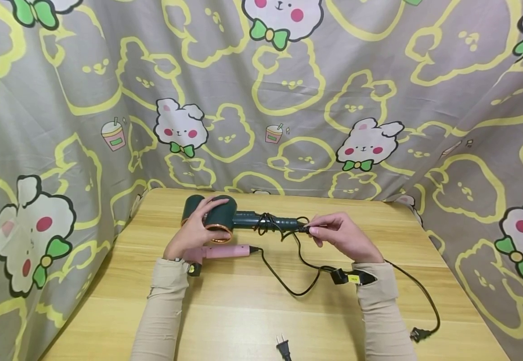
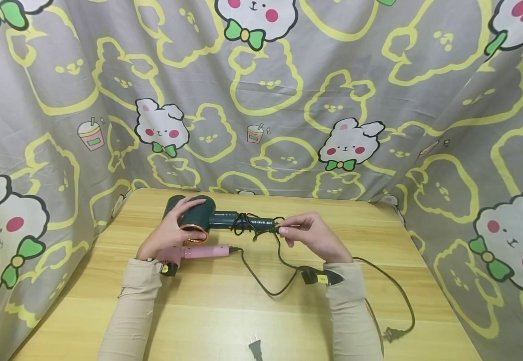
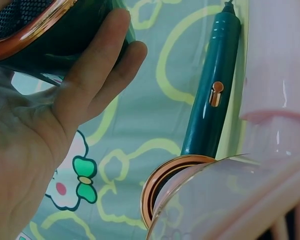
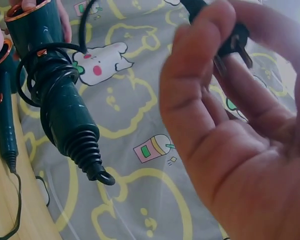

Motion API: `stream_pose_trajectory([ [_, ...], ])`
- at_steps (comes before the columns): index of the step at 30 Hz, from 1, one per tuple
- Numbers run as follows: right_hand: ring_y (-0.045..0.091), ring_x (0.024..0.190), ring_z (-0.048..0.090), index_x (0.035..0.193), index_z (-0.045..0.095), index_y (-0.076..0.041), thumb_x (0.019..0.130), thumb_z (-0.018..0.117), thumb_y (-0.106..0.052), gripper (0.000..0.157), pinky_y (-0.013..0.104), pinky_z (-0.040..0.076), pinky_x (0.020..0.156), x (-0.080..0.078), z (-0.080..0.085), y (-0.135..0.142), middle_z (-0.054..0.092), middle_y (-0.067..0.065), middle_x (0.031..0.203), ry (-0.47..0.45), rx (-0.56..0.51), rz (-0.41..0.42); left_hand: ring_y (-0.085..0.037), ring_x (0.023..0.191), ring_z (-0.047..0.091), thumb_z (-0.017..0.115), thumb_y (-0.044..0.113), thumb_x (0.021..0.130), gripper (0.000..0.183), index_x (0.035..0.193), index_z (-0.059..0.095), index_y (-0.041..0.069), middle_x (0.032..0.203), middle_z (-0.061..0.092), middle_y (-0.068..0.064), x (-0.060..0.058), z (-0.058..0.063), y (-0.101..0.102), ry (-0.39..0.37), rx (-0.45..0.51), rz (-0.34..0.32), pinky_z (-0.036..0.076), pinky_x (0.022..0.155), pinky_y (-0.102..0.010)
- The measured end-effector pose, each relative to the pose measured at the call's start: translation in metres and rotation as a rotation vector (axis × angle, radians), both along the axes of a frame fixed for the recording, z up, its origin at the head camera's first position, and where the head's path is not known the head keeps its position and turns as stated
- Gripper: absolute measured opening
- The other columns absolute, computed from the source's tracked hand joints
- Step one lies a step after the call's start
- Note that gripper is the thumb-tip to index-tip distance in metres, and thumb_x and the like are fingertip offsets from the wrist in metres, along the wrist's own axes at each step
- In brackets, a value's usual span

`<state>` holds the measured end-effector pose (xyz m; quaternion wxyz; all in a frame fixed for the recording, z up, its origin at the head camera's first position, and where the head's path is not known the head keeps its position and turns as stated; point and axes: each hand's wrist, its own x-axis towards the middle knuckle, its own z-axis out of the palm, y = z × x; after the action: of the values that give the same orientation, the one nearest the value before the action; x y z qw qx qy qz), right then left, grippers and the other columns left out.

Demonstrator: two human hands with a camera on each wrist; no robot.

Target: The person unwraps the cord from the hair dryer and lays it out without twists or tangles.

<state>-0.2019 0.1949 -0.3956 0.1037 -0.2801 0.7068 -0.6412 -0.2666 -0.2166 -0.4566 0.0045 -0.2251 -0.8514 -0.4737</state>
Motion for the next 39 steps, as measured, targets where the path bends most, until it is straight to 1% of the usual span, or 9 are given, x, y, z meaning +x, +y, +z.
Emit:
stream_pose_trajectory([
  [5,0.009,0.071,0.063,0.111,0.076,0.001,0.099,0.067,-0.005,0.017,0.027,0.055,0.073,-0.002,-0.003,0.001,0.069,0.000,0.085,-0.006,0.072,0.062,-0.051,0.149,0.031,0.095,0.037,0.074,0.092,0.152,0.046,0.045,0.172,0.017,-0.008,0.001,0.001,-0.001,0.002,0.001,0.004,0.039,0.109,-0.072],
  [9,0.009,0.069,0.062,0.110,0.075,0.004,0.098,0.068,-0.005,0.017,0.027,0.055,0.067,-0.004,-0.007,0.001,0.069,0.002,0.086,-0.002,0.121,0.115,-0.051,0.150,0.029,0.095,0.036,0.074,0.092,0.152,0.047,0.045,0.173,0.016,-0.008,0.001,0.001,-0.001,0.003,0.011,0.006,0.040,0.108,-0.071],
  [14,0.009,0.067,0.063,0.109,0.074,0.008,0.097,0.069,-0.005,0.018,0.028,0.057,0.066,-0.005,-0.012,0.001,0.068,0.009,0.089,-0.052,0.139,0.160,-0.051,0.149,0.030,0.095,0.033,0.075,0.091,0.152,0.047,0.044,0.173,0.015,-0.008,0.002,0.003,-0.002,-0.006,0.019,0.007,0.041,0.107,-0.071],
  [20,0.008,0.065,0.067,0.110,0.072,0.011,0.096,0.069,-0.002,0.019,0.031,0.061,0.066,-0.014,-0.025,0.005,0.072,0.000,0.083,-0.128,0.145,0.184,-0.051,0.149,0.030,0.094,0.033,0.075,0.091,0.152,0.047,0.043,0.173,0.015,-0.008,0.003,0.004,-0.002,-0.003,0.017,0.010,0.040,0.107,-0.072],
  [23,0.008,0.066,0.069,0.111,0.070,0.014,0.096,0.070,-0.002,0.022,0.030,0.062,0.068,-0.018,-0.032,0.007,0.074,-0.001,0.086,-0.159,0.168,0.185,-0.051,0.149,0.031,0.094,0.033,0.075,0.091,0.153,0.047,0.042,0.173,0.015,-0.007,0.003,0.004,-0.003,-0.001,0.017,0.008,0.039,0.107,-0.072],
  [27,0.007,0.067,0.068,0.112,0.069,0.016,0.095,0.071,-0.004,0.026,0.028,0.061,0.070,-0.022,-0.040,0.009,0.076,0.000,0.088,-0.169,0.205,0.176,-0.051,0.148,0.032,0.094,0.032,0.075,0.091,0.153,0.047,0.043,0.173,0.015,-0.006,0.003,0.004,-0.003,-0.001,0.020,0.005,0.039,0.107,-0.072],
  [32,0.008,0.068,0.068,0.113,0.069,0.014,0.092,0.075,-0.006,0.029,0.028,0.061,0.070,-0.028,-0.048,0.012,0.078,0.004,0.091,-0.210,0.243,0.131,-0.051,0.148,0.032,0.095,0.032,0.075,0.091,0.152,0.047,0.044,0.173,0.015,-0.005,0.004,0.005,-0.003,-0.003,0.021,0.005,0.039,0.108,-0.072],
  [36,0.010,0.070,0.070,0.114,0.069,0.012,0.091,0.077,-0.007,0.031,0.031,0.062,0.072,-0.032,-0.055,0.014,0.078,0.011,0.094,-0.270,0.264,0.086,-0.051,0.147,0.034,0.095,0.032,0.075,0.091,0.152,0.047,0.044,0.173,0.015,-0.006,0.004,0.006,-0.003,-0.001,0.022,0.000,0.039,0.108,-0.072],
  [39,0.010,0.071,0.071,0.115,0.069,0.011,0.090,0.078,-0.008,0.033,0.034,0.063,0.075,-0.035,-0.058,0.016,0.078,0.009,0.094,-0.299,0.285,0.052,-0.051,0.147,0.035,0.094,0.031,0.075,0.091,0.153,0.047,0.042,0.173,0.016,-0.006,0.003,0.005,-0.003,0.006,0.023,-0.008,0.039,0.108,-0.072],
])
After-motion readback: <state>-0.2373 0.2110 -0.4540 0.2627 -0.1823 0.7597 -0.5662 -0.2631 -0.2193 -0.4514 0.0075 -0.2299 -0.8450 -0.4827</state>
